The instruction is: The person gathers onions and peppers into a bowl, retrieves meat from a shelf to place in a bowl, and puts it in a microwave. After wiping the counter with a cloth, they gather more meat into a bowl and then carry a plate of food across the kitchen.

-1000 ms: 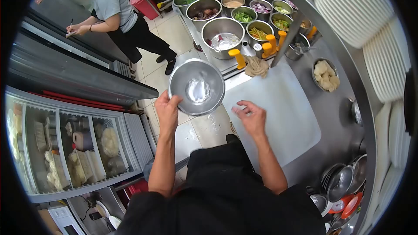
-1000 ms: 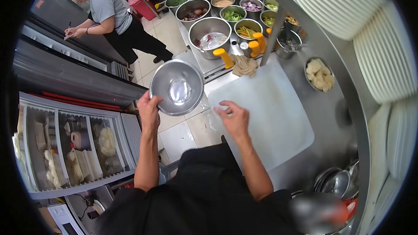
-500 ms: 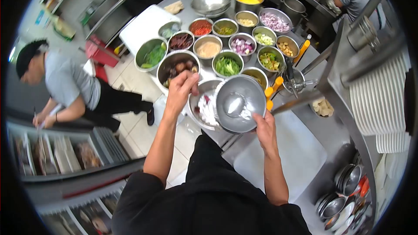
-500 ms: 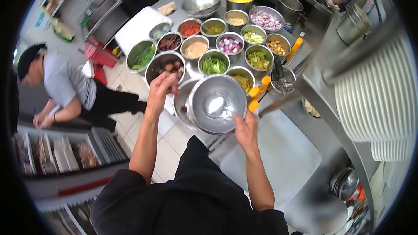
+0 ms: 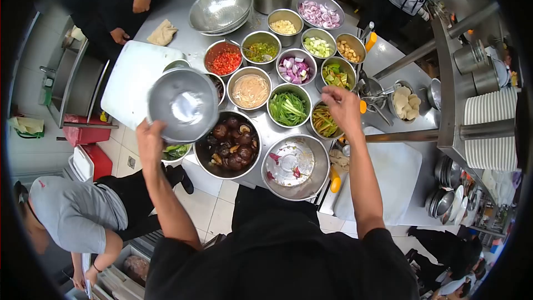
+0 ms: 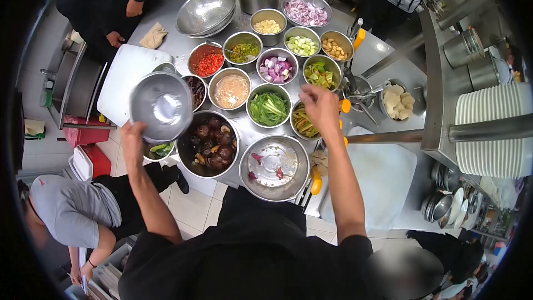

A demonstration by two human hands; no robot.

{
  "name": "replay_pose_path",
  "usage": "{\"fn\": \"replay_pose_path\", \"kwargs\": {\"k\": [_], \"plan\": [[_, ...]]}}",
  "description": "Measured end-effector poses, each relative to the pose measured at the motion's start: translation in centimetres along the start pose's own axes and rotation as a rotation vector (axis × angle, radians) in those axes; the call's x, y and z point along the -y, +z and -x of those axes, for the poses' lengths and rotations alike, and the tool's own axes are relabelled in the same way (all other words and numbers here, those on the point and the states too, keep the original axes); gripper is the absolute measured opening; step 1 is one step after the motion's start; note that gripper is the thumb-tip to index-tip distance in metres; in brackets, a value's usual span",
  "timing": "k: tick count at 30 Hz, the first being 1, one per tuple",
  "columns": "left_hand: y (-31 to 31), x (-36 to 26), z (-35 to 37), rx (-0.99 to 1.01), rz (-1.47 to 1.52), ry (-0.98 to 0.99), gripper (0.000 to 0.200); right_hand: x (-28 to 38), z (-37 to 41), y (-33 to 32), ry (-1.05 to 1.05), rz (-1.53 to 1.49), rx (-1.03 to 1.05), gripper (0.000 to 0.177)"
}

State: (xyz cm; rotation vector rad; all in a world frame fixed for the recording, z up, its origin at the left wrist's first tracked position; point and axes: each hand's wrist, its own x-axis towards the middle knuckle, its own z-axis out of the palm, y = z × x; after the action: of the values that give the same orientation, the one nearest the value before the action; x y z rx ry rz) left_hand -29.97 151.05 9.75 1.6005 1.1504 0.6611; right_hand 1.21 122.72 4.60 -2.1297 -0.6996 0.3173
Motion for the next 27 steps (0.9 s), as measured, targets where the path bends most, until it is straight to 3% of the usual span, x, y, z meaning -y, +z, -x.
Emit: {"fn": "replay_pose_path", "kwargs": {"k": [1, 3, 5, 6, 8, 11, 15, 17, 23, 26, 27], "plan": [[-0.5, 0.6, -0.1, -0.063, 0.155, -0.014, 0.015, 0.9, -1.3, 0.2, 0.002, 0.069, -0.03, 0.022], [-2.6, 1.9, -0.6, 0.011, 0.114, -0.059, 0.016, 1.3, -4.6, 1.8, -0.177, 0.127, 0.023, 0.023], [-2.2, 2.2, -0.7, 0.023, 0.093, -0.099, 0.017, 0.1, -8.2, 4.3, -0.372, 0.37, 0.131, 0.033], [-1.5, 2.1, -0.6, 0.026, 0.074, -0.135, 0.017, 0.2, -9.1, 5.3, -0.373, 0.373, 0.125, 0.033], [0.3, 1.7, -0.5, 0.13, 0.108, -0.1, 0.016, 0.9, -10.8, 6.9, -0.272, 0.532, 0.276, 0.045], [3.1, 0.9, -0.6, 0.269, 0.144, -0.095, 0.016, 0.2, -12.1, 8.4, -0.26, 0.665, 0.339, 0.049], [6.6, 0.4, -1.3, 0.359, 0.142, -0.079, 0.019, -0.6, -12.2, 8.2, -0.221, 0.578, 0.37, 0.039], [7.6, 0.1, -1.6, 0.395, 0.147, -0.049, 0.022, -0.6, -11.4, 8.3, -0.207, 0.523, 0.288, 0.036], [9.7, 0.3, -3.5, 0.456, 0.127, -0.073, 0.024, -1.1, -13.3, 7.9, -0.181, 0.565, 0.387, 0.028], [10.6, -0.4, -4.1, 0.435, 0.079, -0.072, 0.025, -0.5, -13.1, 7.1, 0.136, 0.314, 0.447, 0.015], [10.9, -0.7, -4.4, 0.434, 0.042, -0.086, 0.025, -0.6, -13.0, 7.2, 0.138, 0.311, 0.445, 0.015]]}}
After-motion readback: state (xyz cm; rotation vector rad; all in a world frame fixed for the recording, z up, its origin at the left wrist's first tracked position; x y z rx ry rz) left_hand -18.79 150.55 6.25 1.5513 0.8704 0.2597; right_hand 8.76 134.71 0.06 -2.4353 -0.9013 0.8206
